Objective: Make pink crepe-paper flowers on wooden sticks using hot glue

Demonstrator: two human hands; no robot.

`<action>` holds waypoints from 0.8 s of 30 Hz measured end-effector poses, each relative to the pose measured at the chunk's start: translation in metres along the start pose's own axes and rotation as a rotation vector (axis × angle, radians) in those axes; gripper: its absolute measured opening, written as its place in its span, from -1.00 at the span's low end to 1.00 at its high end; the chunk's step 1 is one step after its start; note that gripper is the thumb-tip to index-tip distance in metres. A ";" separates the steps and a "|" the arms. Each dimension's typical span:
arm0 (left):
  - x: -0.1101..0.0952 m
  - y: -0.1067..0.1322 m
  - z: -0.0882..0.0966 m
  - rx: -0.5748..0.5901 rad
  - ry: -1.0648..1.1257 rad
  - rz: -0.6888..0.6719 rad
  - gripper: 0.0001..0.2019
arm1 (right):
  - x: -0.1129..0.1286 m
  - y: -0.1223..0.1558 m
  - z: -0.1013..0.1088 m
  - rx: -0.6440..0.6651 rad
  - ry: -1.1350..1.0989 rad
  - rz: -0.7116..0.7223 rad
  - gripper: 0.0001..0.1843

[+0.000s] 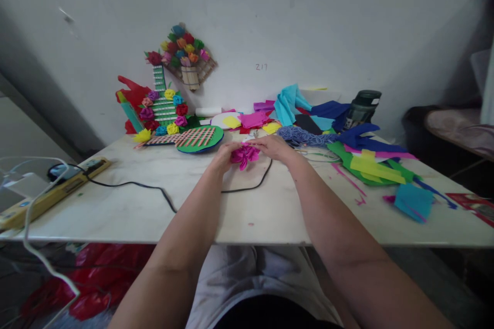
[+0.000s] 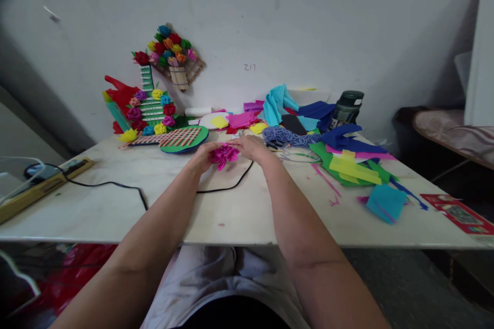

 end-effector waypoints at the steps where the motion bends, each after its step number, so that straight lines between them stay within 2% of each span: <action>1: 0.000 0.000 0.000 0.002 -0.005 -0.003 -0.81 | 0.001 0.000 0.000 -0.003 0.008 0.004 -0.59; 13: -0.001 0.001 -0.006 0.073 -0.009 -0.006 -0.71 | 0.002 -0.002 -0.001 -0.010 0.043 0.003 -0.60; 24: 0.004 -0.003 -0.004 0.087 -0.038 -0.014 -0.79 | 0.004 -0.002 -0.002 -0.024 -0.002 0.006 -0.62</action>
Point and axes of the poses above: each hand's wrist, its own y-axis away from the middle knuckle, its own z-axis out of the back of the hand, x = y × z, the point moved 9 cm from there along -y, towards the middle knuckle, and after that the axes turned 11 degrees about -x, right-handed, at the moved point
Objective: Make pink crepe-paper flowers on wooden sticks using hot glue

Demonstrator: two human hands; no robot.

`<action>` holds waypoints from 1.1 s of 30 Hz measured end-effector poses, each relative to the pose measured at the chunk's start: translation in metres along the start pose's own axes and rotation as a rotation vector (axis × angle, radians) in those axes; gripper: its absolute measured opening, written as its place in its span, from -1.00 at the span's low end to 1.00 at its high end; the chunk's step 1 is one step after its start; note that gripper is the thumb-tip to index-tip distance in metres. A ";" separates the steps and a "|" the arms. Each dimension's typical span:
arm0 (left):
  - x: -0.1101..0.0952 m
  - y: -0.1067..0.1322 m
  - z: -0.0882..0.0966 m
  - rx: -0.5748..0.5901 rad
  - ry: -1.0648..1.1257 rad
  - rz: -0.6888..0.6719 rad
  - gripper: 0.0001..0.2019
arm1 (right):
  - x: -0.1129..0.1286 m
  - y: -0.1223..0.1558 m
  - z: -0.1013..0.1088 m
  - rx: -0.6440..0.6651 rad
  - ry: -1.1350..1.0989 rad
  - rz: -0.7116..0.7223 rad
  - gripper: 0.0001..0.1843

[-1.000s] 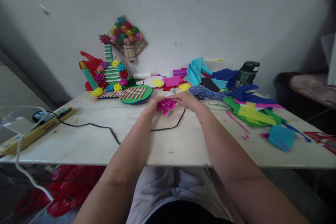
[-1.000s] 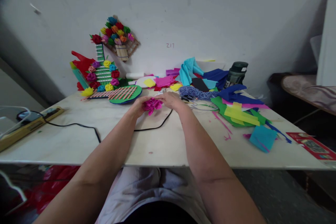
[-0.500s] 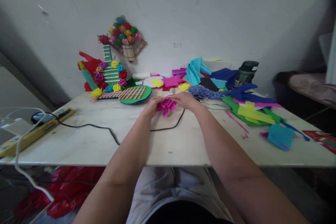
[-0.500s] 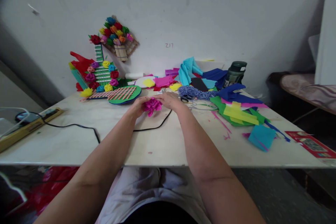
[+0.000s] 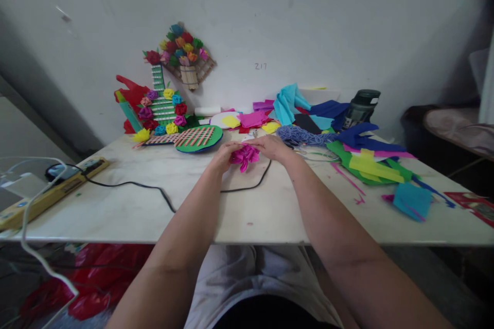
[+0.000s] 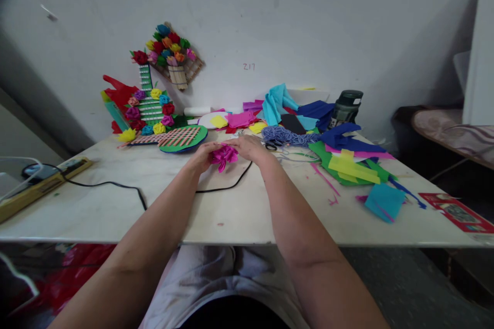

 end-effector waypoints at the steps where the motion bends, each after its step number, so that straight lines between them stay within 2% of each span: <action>1: 0.000 0.000 0.000 0.005 0.006 0.004 -0.79 | 0.000 0.000 0.000 0.000 -0.002 0.001 -0.62; 8: 0.000 0.002 -0.001 0.019 0.008 0.003 -0.78 | 0.001 0.001 0.000 0.014 0.026 0.009 -0.59; 13: -0.004 0.002 0.000 -0.013 0.026 -0.020 -0.78 | 0.004 0.001 0.001 0.010 0.017 0.024 -0.58; 23: -0.007 0.007 -0.002 -0.031 0.017 -0.024 -0.82 | 0.006 0.000 0.004 -0.080 0.090 -0.048 -0.50; 28: -0.005 0.006 -0.003 -0.023 0.018 -0.029 -0.81 | 0.012 0.000 0.006 -0.104 0.089 -0.007 -0.54; 33: -0.003 0.003 -0.003 0.004 0.013 -0.034 -0.81 | 0.012 -0.001 0.008 -0.145 0.035 -0.038 -0.62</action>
Point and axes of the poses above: each hand's wrist, its own y-axis away from the middle knuckle, its own z-axis out of the back of the hand, x = y × z, the point moved 9 cm from there along -y, towards the middle knuckle, and after that the axes turned 11 degrees about -x, right-handed, at the moved point
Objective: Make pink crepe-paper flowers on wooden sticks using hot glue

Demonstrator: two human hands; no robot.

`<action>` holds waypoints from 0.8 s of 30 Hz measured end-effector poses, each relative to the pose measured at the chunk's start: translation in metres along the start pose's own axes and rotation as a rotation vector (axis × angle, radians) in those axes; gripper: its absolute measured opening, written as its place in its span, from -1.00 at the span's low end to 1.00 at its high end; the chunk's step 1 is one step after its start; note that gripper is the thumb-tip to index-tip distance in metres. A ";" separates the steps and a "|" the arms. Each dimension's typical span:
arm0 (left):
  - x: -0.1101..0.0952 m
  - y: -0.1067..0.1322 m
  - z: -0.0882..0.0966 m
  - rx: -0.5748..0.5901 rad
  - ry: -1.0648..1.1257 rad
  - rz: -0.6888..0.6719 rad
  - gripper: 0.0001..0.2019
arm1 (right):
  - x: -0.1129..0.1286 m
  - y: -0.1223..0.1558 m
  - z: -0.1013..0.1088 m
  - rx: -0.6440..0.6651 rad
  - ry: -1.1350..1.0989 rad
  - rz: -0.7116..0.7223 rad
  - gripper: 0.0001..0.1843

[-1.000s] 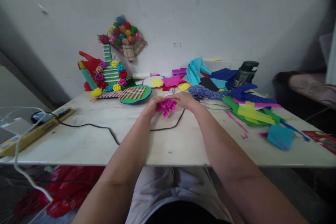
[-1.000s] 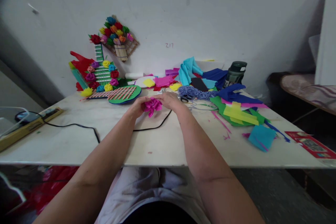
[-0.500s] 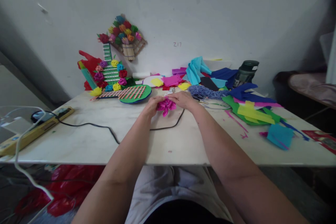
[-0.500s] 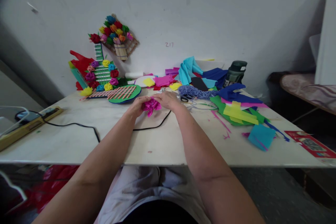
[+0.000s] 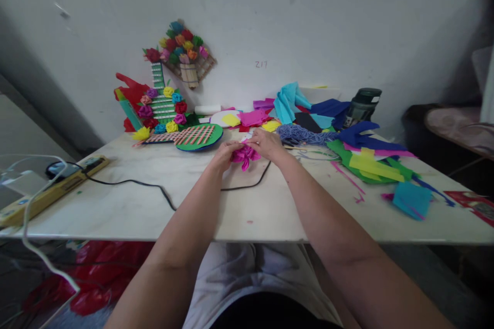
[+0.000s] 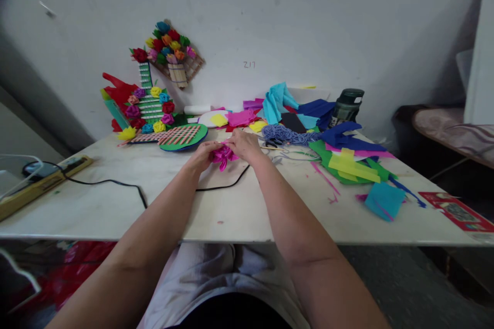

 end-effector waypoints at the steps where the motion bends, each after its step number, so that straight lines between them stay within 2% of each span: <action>1: 0.000 -0.001 0.000 0.007 -0.002 -0.004 -0.81 | 0.000 0.000 0.000 -0.011 -0.019 -0.010 -0.65; 9: 0.002 0.000 -0.002 0.037 -0.040 0.008 -0.78 | -0.007 -0.003 -0.001 -0.047 -0.161 -0.135 -0.84; 15: 0.000 0.002 -0.003 0.024 -0.054 0.010 -0.73 | -0.010 -0.003 0.002 -0.060 -0.237 -0.199 -0.87; 24: 0.001 0.001 -0.004 0.054 -0.139 -0.023 -0.66 | -0.017 -0.005 -0.007 -0.033 -0.286 -0.259 -0.91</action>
Point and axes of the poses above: each hand's wrist, its own y-axis away from the middle knuckle, its own z-axis out of the back of the hand, x = y × z, the point moved 9 cm from there along -y, towards the middle knuckle, and after that the axes turned 11 degrees about -x, right-handed, at the moved point
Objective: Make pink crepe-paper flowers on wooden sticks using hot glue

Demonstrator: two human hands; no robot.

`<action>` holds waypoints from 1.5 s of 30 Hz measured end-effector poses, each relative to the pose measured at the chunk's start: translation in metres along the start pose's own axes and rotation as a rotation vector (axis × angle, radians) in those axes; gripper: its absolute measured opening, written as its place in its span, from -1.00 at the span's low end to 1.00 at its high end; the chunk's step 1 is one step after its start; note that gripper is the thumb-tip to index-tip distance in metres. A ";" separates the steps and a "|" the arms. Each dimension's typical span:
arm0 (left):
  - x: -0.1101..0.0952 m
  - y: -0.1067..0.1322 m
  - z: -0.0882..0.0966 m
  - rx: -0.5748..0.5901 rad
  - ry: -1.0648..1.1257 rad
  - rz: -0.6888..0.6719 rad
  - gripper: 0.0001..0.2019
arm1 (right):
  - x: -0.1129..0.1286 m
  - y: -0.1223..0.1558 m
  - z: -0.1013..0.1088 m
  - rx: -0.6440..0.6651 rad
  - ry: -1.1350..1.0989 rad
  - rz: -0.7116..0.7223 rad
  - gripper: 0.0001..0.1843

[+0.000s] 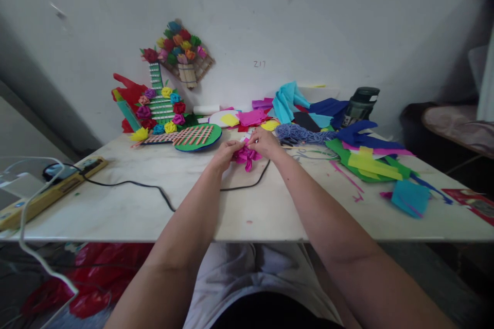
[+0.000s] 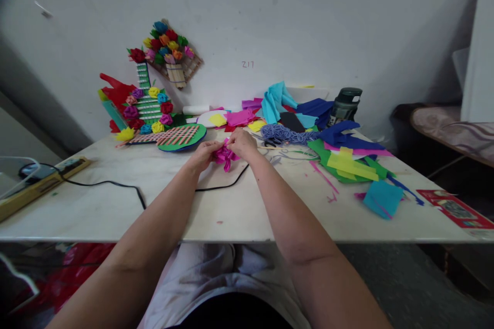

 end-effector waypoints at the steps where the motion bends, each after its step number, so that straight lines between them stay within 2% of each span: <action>1: 0.000 0.000 0.000 0.001 -0.004 -0.001 -0.67 | 0.000 0.000 -0.001 0.007 0.001 -0.004 -0.91; 9: 0.002 -0.002 0.003 -0.011 -0.017 0.007 -0.70 | 0.000 0.000 -0.004 0.056 -0.003 0.007 -0.89; 14: 0.002 -0.003 0.005 -0.020 -0.018 0.001 -0.70 | -0.003 -0.003 -0.013 0.106 -0.027 0.110 -0.84; 18: 0.002 -0.003 0.004 -0.002 -0.011 0.000 -0.71 | -0.001 -0.004 -0.013 0.082 -0.032 0.173 -0.84; 23: 0.006 -0.006 0.006 -0.016 0.001 0.025 -0.74 | 0.001 -0.003 -0.009 0.033 -0.080 0.144 -0.90; 31: 0.008 -0.007 0.007 -0.023 0.005 0.034 -0.77 | -0.001 -0.004 -0.010 0.029 -0.137 0.103 -0.92; 37: 0.005 -0.003 0.005 -0.014 -0.017 0.037 -0.75 | -0.001 -0.005 -0.009 0.005 -0.143 0.109 -0.93; 45: -0.001 -0.003 0.009 -0.076 -0.004 -0.006 -0.67 | -0.008 -0.007 -0.013 0.026 -0.100 0.141 -0.91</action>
Point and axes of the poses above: each hand's wrist, its own y-axis away from the middle knuckle, its own z-axis out of the back of the hand, x = y × z, the point moved 9 cm from there along -y, towards the middle knuckle, and after that the axes turned 11 degrees about -x, right-handed, at the moved point
